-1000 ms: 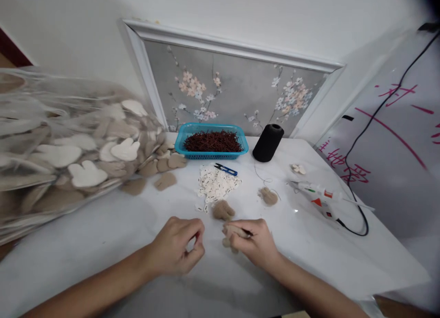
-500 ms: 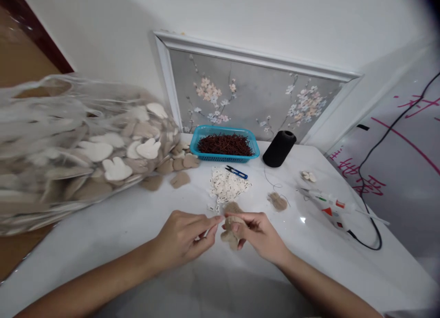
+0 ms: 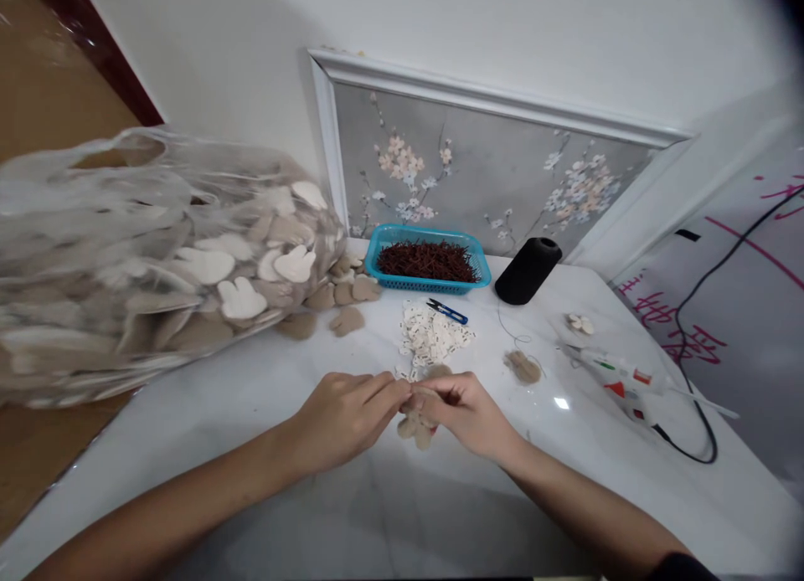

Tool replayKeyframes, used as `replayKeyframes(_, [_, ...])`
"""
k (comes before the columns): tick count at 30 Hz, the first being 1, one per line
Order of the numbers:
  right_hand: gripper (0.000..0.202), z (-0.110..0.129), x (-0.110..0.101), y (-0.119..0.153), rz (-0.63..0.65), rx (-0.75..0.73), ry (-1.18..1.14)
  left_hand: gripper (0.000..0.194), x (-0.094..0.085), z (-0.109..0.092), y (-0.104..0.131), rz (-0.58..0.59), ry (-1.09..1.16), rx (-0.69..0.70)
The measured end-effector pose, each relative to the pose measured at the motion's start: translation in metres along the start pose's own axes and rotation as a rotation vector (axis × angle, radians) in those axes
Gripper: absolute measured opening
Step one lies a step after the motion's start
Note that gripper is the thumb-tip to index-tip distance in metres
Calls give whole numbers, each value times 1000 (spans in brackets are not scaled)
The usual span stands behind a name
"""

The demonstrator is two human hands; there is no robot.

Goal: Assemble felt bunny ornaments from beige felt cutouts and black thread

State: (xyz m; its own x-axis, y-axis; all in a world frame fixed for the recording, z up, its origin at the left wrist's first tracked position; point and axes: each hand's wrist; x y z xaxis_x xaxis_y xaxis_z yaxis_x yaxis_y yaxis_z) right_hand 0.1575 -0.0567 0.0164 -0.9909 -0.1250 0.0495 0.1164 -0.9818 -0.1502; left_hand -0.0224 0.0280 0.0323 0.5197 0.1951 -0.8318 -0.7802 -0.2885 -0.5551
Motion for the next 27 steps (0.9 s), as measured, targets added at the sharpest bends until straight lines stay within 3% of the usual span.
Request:
replayKeyframes(8, [34, -6, -2, 2, 6, 25, -30, 9, 4, -2, 2, 51, -58, 48])
replayKeyframes(14, [36, -1, -8, 3, -18, 19, -2, 25, 3, -4, 3, -82, -145, 69])
replayKeyframes(18, [37, 4, -10, 3, -7, -1, -9, 27, 4, -9, 2, -103, -247, 82])
replayKeyframes(27, [32, 10, -16, 3, 47, -26, 27, 7, -5, -10, -13, 68, -320, 132])
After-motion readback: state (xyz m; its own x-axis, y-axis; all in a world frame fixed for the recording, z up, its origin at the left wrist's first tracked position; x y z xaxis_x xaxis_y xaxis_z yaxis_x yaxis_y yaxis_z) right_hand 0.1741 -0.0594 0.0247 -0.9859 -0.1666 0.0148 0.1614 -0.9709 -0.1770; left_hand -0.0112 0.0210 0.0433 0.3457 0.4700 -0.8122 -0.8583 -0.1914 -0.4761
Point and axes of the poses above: each hand's wrist, its own y-axis away from the middle knuckle, its own x-axis out of the palm, z = x × y, and after that the axes turned 10 degrees about -x, right-handed
